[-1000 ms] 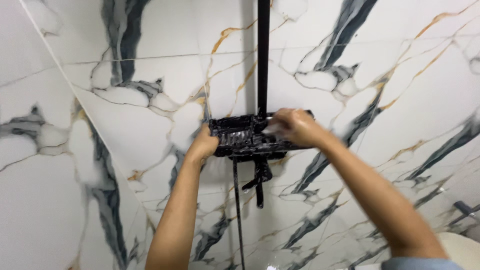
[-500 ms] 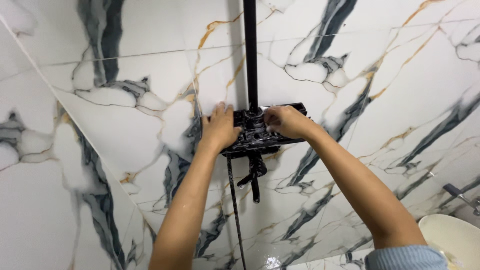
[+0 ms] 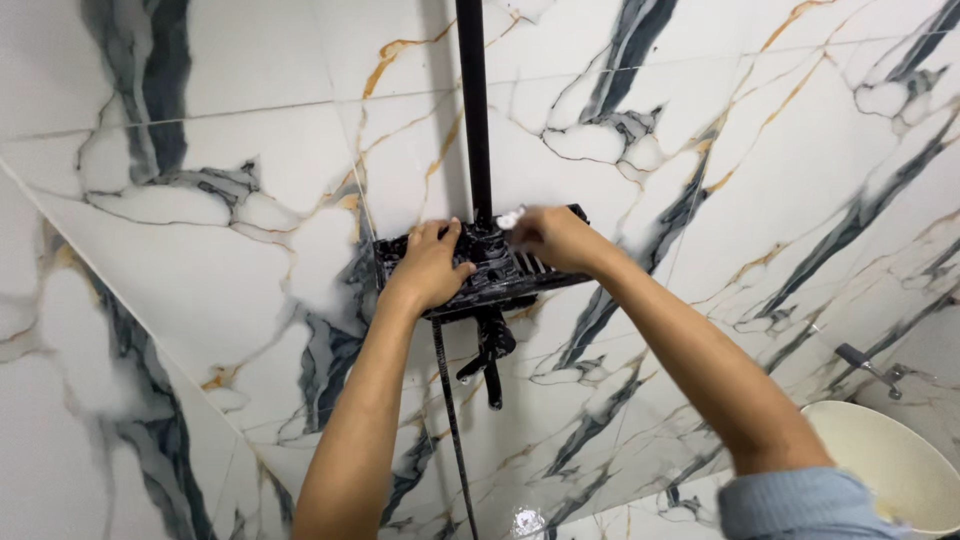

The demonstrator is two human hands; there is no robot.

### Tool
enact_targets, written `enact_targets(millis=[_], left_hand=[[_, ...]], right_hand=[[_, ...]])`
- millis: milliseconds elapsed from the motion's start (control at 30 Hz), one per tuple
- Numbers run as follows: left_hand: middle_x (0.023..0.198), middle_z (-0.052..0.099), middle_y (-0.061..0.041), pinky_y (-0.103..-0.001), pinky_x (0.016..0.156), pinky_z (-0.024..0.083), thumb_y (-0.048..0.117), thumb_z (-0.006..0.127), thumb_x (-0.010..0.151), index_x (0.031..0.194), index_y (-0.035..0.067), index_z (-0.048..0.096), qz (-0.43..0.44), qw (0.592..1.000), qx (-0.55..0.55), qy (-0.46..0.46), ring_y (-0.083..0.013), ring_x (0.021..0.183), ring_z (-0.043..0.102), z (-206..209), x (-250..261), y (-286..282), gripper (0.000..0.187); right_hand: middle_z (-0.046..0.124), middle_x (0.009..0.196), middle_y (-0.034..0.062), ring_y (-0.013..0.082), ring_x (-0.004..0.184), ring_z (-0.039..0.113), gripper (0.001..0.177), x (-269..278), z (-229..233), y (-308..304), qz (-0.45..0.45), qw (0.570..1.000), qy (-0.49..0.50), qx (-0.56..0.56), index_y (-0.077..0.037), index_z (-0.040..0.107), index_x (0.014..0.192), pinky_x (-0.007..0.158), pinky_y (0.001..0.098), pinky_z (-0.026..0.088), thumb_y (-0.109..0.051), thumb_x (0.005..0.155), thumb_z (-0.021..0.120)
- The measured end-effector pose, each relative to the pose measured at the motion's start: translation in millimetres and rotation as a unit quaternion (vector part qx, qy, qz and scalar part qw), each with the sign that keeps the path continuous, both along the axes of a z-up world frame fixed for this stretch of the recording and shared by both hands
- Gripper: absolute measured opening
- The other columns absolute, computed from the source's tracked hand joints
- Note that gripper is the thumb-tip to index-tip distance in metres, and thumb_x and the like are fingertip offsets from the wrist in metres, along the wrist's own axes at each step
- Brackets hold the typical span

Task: The person cleans a black shower shelf by applying a white cleaning substance from a green bowl and scrubbing it with a white cloth, before rinsing the shelf using water from a yellow pitcher.

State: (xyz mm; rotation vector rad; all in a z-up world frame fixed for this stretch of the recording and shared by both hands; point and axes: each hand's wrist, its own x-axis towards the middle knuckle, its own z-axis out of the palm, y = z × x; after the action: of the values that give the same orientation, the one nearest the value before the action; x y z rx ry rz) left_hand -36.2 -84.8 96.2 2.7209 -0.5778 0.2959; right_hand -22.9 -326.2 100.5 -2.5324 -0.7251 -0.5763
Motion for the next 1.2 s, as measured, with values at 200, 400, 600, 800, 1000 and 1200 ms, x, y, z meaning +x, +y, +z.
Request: enact_targets(millis=[200, 400, 600, 800, 1000, 1200], left_hand=[[0.162, 0.026, -0.014, -0.040, 0.121, 0.027, 0.031, 0.071, 0.090, 0.155, 0.003, 0.030, -0.018, 0.999, -0.026, -0.014, -0.0349, 0.150, 0.023, 1.8, 4.5, -3.2, 0.081], [0.160, 0.030, -0.018, -0.040, 0.122, 0.027, 0.027, 0.071, 0.090, 0.154, -0.001, 0.032, -0.043, 0.998, -0.031, -0.043, -0.0364, 0.149, 0.026, -7.0, 15.8, -2.5, 0.080], [0.159, 0.029, -0.020, -0.040, 0.121, 0.026, 0.023, 0.072, 0.088, 0.153, -0.003, 0.031, -0.055, 0.997, -0.047, -0.042, -0.0376, 0.149, 0.025, -8.6, 15.6, -4.0, 0.081], [0.159, 0.031, -0.019, -0.038, 0.122, 0.028, 0.014, 0.069, 0.088, 0.151, -0.004, 0.035, -0.069, 0.995, -0.067, -0.035, -0.0364, 0.148, 0.029, -5.5, 17.3, -5.0, 0.074], [0.158, 0.029, -0.022, -0.038, 0.120, 0.028, 0.002, 0.063, 0.083, 0.150, -0.003, 0.037, -0.074, 0.994, -0.070, -0.039, -0.0374, 0.146, 0.030, -6.7, 21.7, -6.3, 0.072], [0.155, 0.034, -0.027, -0.038, 0.119, 0.028, -0.005, 0.054, 0.079, 0.148, -0.004, 0.042, -0.100, 0.988, -0.094, -0.069, -0.0388, 0.145, 0.032, -14.9, 29.9, -5.0, 0.069]], right_hand=[[0.076, 0.104, 0.0117, 0.0334, 0.095, 0.069, 0.023, -12.3, 16.5, -4.5, 0.088, 0.994, -0.048, -0.054, -0.007, 0.078, 0.101, 0.085, 0.0430, 0.053, -0.006, 0.078, 0.076], [0.078, 0.093, 0.0075, 0.0199, 0.087, 0.075, 0.008, -0.2, 14.5, 2.3, 0.038, 0.998, 0.039, 0.009, -0.005, 0.075, 0.094, 0.084, 0.0331, 0.059, -0.007, 0.088, 0.071], [0.076, 0.087, 0.0057, 0.0124, 0.084, 0.071, 0.007, 10.0, 2.5, -5.6, 0.090, 0.987, 0.093, 0.098, -0.001, 0.071, 0.085, 0.082, 0.0300, 0.057, 0.001, 0.083, 0.077], [0.070, 0.089, 0.0058, 0.0131, 0.087, 0.071, 0.027, 17.5, 0.6, -4.3, 0.153, 0.957, 0.133, 0.210, -0.005, 0.056, 0.099, 0.083, 0.0306, 0.061, 0.005, 0.082, 0.074], [0.071, 0.086, 0.0122, 0.0225, 0.081, 0.073, 0.026, 1.8, 8.5, 12.1, 0.068, 0.990, 0.054, 0.107, -0.004, 0.056, 0.102, 0.075, 0.0338, 0.058, 0.004, 0.082, 0.071], [0.068, 0.087, 0.0209, 0.0421, 0.078, 0.065, 0.015, 2.6, 9.0, 22.2, 0.008, 0.986, -0.161, -0.039, -0.002, 0.059, 0.098, 0.068, 0.0478, 0.051, -0.003, 0.089, 0.070]])
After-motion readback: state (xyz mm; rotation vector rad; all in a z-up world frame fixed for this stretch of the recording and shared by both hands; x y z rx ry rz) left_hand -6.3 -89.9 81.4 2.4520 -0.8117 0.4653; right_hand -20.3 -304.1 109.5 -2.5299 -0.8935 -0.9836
